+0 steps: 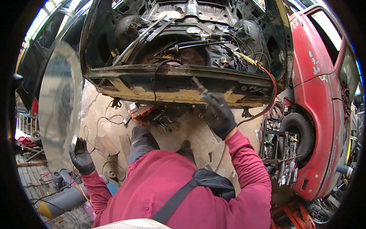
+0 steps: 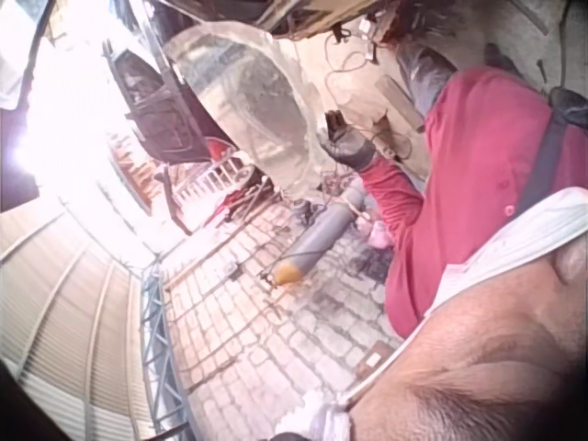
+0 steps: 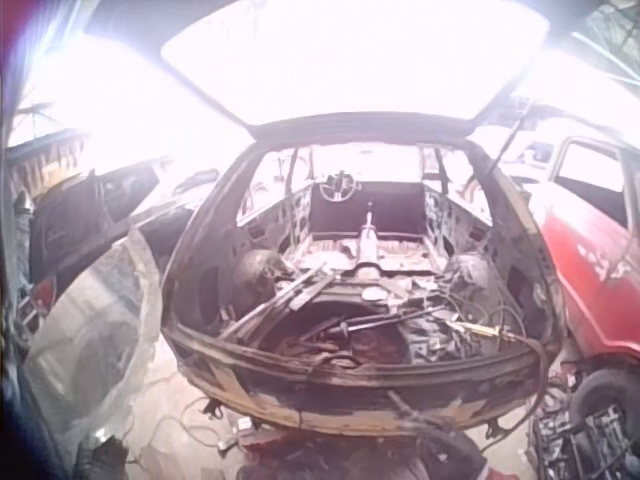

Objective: The person sits on the floor and uses a hammer and dolly to shape a curved metal sheet. They repeatedly strike the sheet, flip it, and test its fit against a car hood before removing it.

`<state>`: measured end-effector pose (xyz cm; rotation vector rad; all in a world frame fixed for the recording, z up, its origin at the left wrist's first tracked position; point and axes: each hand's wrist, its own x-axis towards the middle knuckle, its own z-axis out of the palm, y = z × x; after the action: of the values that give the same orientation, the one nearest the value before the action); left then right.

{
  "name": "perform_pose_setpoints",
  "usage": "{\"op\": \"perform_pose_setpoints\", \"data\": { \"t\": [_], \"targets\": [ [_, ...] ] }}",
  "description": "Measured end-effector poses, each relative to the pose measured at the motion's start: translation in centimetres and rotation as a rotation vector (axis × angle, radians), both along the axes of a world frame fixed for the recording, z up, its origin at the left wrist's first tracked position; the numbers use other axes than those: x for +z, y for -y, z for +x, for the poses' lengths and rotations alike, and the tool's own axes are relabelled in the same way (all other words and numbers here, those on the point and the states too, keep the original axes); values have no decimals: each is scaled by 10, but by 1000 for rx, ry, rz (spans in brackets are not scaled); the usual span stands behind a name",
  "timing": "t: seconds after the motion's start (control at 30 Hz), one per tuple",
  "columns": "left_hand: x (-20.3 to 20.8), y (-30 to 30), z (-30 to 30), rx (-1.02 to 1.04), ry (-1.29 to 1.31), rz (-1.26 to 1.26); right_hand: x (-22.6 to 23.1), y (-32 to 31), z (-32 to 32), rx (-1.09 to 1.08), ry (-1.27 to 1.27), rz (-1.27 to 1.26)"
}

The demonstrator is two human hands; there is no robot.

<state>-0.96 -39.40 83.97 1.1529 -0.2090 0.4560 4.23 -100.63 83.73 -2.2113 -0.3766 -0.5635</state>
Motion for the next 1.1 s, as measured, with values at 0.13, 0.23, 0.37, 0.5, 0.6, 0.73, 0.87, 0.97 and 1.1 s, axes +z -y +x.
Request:
{"op": "perform_pose_setpoints", "data": {
  "t": [0.13, 0.23, 0.37, 0.5, 0.6, 0.73, 0.87, 0.97, 1.1],
  "targets": [
    [8, 32, 54, -195, -28, -31, 25, 39, 27, -124, 124, -61],
    [16, 65, 99, -273, -99, -148, 29, 55, 57, -244, 3, 64],
    [19, 108, 182, -336, -230, -207, 14, 83, 125, -320, 116, -153],
    [21, 145, 282, -353, -341, -192, -30, 100, 186, -414, -3, -191],
    [9, 176, 364, -512, -231, -14, -68, 109, 205, -496, -122, -163],
    [-51, 175, 467, -675, -246, 36, -71, 95, 217, -663, -206, -195],
    [-95, 203, 550, -626, 224, 1030, -73, 88, 219, -721, -161, -245],
    [-154, 214, 578, -879, -54, 910, -73, 84, 223, -737, -211, -237],
    [-179, 246, 581, -1022, -703, 357, -68, 82, 224, -762, -253, -209]
  ]
}}
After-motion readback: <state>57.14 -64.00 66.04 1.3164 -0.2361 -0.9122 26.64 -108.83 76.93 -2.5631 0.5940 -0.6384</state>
